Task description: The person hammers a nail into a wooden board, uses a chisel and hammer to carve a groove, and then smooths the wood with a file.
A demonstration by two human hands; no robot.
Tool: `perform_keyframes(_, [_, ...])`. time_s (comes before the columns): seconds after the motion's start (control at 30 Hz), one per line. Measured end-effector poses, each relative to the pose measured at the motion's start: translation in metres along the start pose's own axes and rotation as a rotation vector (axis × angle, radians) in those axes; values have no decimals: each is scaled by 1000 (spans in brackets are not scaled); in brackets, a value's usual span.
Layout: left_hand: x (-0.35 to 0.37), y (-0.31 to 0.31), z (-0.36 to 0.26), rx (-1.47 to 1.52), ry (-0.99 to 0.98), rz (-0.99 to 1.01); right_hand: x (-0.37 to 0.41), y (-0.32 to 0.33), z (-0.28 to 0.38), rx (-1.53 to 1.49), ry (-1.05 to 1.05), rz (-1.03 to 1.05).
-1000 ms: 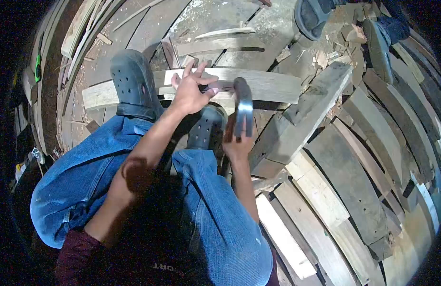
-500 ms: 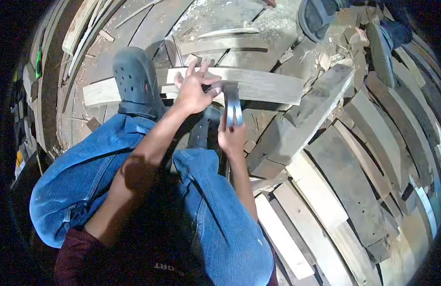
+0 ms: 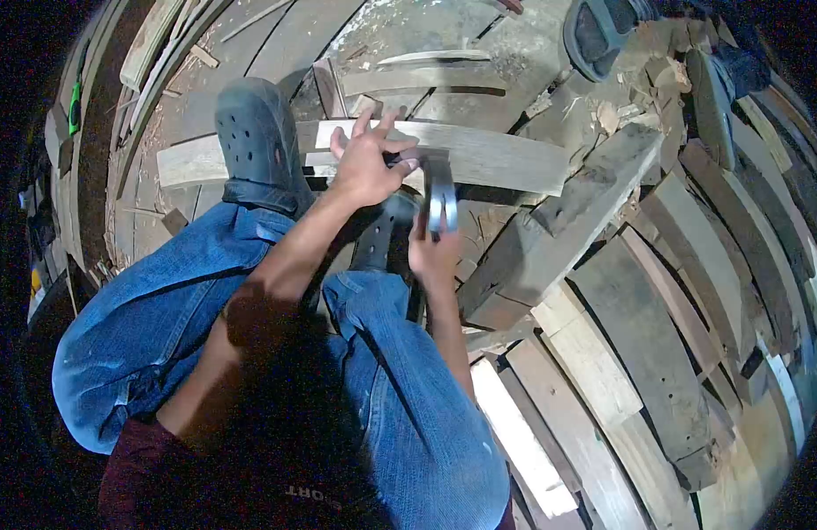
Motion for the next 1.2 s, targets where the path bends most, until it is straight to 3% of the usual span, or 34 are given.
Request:
perform_keyframes(0.07, [-2,-2,0,-6,-17,0,-19,4,-45,-186,136,21])
perform_keyframes(0.13, [-1,-2,0,-16,-10,0,-5,7,-15,90,476,40])
perform_keyframes(0.23, [1,0,0,-5,7,-4,29,3,30,412,943,-92])
perform_keyframes(0.3, [1,-1,-1,5,3,-11,17,10,16,181,798,-95])
perform_keyframes(0.37, [-5,1,1,-9,-10,-30,-15,10,-25,-94,277,-9])
perform_keyframes(0.47, [-3,-1,1,-22,-6,-30,-4,11,11,-151,349,-15])
perform_keyframes(0.53, [0,0,0,-19,7,-7,12,9,34,-10,590,-65])
perform_keyframes(0.6, [-4,1,-3,-16,-6,-6,2,8,29,3,393,-72])
perform_keyframes(0.67, [-1,0,-1,-23,-2,-3,-14,9,-13,32,69,21])
perform_keyframes(0.7, [0,1,-2,-20,-18,-7,-3,12,12,11,372,-46])
perform_keyframes(0.8, [0,1,-2,-31,-10,-17,6,3,6,0,354,22])
perform_keyframes(0.83, [1,3,-2,-9,0,-26,-1,-2,-4,91,129,96])
perform_keyframes(0.9, [-4,7,-5,-19,-23,-40,-2,4,5,105,259,14])
perform_keyframes(0.97, [1,2,-1,-10,-7,-20,7,7,14,-97,434,31])
perform_keyframes(1.07, [1,1,0,4,2,-29,2,6,10,-314,250,33])
perform_keyframes(1.13, [-2,0,-1,-7,-11,-31,-12,0,-12,-116,73,23])
perform_keyframes(1.2, [-1,1,-1,-19,-14,-45,2,8,30,71,459,-13])
Point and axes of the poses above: each hand's wrist, its own x-axis away from the middle knuckle, its own y-axis out of the back of the hand, z = x × y, the point moved 10 cm from there along -x, towards the middle knuckle, and after that the axes turned 13 degrees about -x, right-handed, at the moved point
